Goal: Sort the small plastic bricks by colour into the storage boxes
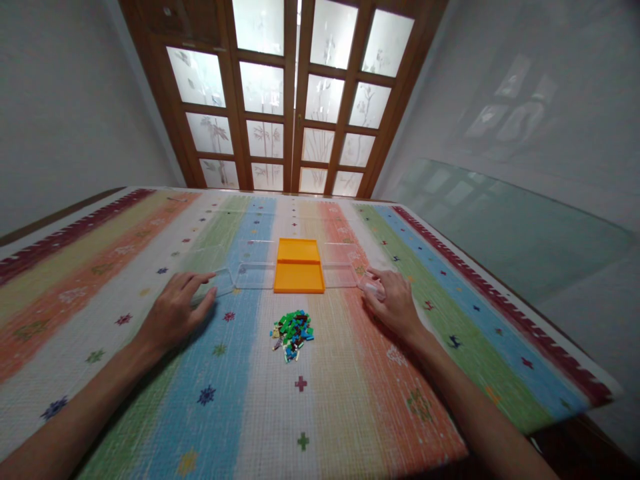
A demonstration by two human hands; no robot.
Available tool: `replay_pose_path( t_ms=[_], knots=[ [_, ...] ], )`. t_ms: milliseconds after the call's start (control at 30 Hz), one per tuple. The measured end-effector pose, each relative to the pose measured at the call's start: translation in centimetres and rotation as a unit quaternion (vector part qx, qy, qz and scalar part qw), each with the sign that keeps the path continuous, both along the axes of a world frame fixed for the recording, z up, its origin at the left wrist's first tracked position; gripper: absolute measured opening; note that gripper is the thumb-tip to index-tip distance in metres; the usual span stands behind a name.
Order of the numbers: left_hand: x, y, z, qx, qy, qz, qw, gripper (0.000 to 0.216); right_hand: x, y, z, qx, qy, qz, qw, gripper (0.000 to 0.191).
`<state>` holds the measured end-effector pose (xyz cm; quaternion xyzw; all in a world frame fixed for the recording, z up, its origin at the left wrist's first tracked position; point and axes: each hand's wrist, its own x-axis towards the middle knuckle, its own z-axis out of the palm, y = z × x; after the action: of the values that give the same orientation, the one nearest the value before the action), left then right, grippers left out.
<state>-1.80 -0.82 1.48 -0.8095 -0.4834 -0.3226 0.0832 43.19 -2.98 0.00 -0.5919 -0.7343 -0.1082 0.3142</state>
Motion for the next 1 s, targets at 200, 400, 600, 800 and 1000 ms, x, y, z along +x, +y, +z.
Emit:
replay_pose_path(
  t_ms=[200,400,600,800,1000],
  knots=[
    [0.6,-0.4,1.0,0.011,-0.013,-0.044,0.999,0.029,-0.6,-0.3,1.2,0.040,-0.005,0.000,0.999,0.025],
    [2.7,-0.9,1.9,-0.040,0.037,-0.125,0.991,0.045,-3.2,-1.0,2.5,0.024,-0.010,0.132,0.991,0.019],
    [6.3,-1.5,1.9,-0.148,0.033,-0.221,0.964,0.028,-6.6,-1.0,3.5,-0.123,-0.074,0.262,0.954,0.016],
    [8.8,-2.4,1.5,-0.167,-0.022,-0.250,0.954,0.027,-8.9,-1.8,2.3,-0.120,-0.042,0.251,0.960,0.019],
    [9.1,-3.8,0.0,-0.217,-0.055,-0.234,0.946,0.017,-8.5,-3.0,0.5,-0.072,-0.030,0.228,0.971,0.024]
  ],
)
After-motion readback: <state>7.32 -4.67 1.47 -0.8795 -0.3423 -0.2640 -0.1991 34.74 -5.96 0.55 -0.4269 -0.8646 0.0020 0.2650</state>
